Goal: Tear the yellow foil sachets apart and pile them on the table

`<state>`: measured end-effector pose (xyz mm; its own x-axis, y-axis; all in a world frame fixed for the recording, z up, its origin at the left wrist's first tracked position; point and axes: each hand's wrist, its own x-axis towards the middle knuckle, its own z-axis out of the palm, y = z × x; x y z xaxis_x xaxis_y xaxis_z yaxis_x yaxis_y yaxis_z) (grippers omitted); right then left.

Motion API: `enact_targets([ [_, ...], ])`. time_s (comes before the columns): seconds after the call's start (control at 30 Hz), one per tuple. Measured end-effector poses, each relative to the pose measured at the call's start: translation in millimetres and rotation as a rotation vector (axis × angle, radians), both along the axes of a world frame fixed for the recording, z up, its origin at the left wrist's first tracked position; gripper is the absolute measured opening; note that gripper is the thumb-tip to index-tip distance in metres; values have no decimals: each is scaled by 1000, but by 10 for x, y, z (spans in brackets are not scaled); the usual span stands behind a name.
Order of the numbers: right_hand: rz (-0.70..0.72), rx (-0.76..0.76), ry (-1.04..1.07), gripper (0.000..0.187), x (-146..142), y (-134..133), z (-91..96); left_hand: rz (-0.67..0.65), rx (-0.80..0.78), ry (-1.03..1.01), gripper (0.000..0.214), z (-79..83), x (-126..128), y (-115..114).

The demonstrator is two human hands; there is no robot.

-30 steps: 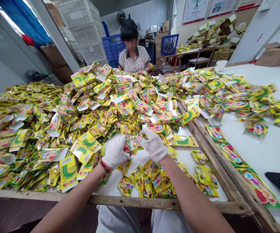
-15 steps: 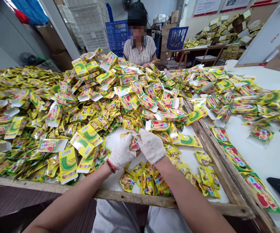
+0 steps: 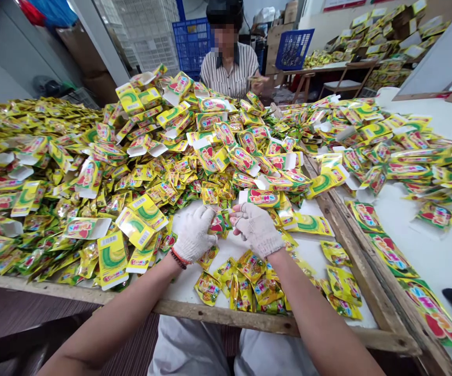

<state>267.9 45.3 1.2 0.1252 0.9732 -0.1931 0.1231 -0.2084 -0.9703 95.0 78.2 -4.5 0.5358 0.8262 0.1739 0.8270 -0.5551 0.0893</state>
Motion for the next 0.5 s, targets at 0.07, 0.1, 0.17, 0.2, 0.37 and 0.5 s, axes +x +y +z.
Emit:
enact_targets([
  [0.07,74,-33,56,36,-24,-52,59,6,-3,8,53,2,-11,5],
  [0.1,150,-52,72,37,-39,-75,78,-4,-8,6,52,-3,-14,3],
  [0.17,289,-108,110,37,-66,-106,90,-52,-34,-29,51,-12,-21,-2],
  [0.2,325,-136,125,35,-73,-110,84,-93,-56,-72,52,-12,-29,-2],
  [0.37,203,-42,162,25,-12,-56,13,-118,-279,-609,59,28,-125,81],
  [0.5,123,50,-5,22,31,1,-32,-14,-723,-946,46,-21,-169,155],
])
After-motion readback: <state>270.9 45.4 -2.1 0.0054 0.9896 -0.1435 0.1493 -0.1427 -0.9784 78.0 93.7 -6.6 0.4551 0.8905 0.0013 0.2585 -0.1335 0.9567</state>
